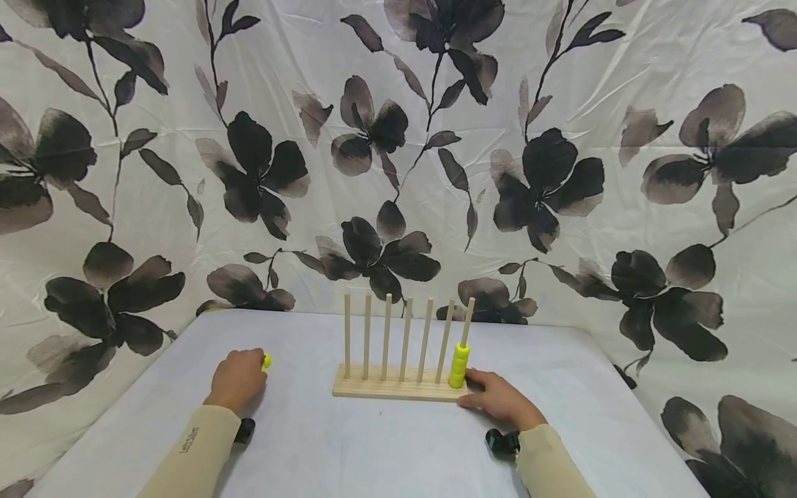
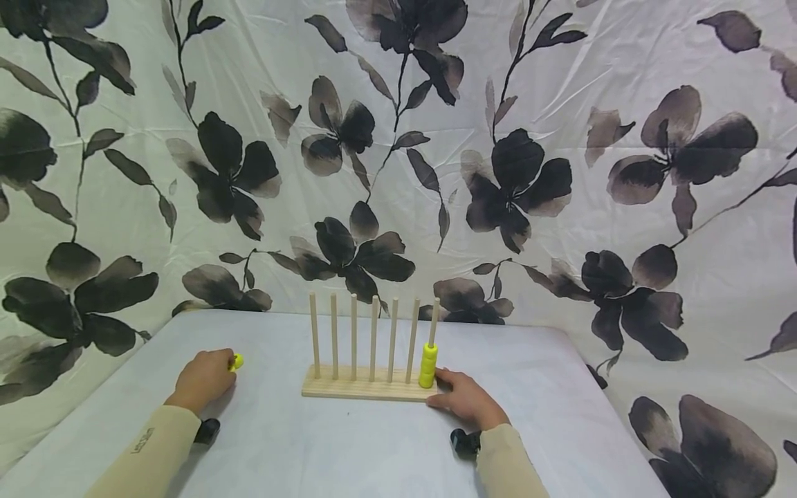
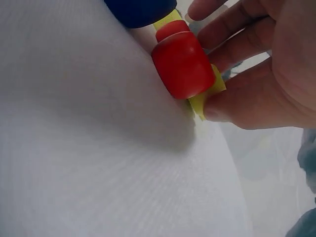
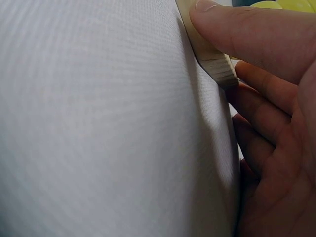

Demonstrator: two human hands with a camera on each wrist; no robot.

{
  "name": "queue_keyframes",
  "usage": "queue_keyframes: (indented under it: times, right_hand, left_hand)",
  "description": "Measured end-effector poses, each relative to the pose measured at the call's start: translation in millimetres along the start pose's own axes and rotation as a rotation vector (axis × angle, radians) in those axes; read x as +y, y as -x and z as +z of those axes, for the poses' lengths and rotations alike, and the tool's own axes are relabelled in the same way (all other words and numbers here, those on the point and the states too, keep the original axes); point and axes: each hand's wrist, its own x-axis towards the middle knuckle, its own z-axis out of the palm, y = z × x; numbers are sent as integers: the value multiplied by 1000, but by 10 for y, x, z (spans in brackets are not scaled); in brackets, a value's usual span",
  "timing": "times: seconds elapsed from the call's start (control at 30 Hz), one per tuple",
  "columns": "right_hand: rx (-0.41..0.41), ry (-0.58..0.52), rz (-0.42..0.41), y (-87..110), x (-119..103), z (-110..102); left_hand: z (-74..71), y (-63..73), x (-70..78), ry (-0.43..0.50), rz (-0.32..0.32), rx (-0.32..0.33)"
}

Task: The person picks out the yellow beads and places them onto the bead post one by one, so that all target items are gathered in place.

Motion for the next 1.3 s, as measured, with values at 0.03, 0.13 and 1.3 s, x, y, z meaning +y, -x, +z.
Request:
queue_keyframes:
  times: [0.03, 0.13, 1.3]
  right_hand:
    - [5, 5, -3, 0, -1, -3]
    - [9, 9, 1, 1, -2, -10]
    - [10, -15, -18, 9, -1, 1]
  left_hand:
    - [-5, -1, 5, 5, 2, 1]
    - [-29, -1, 22, 31, 1, -6]
    - [-277, -6, 261, 301, 27, 4]
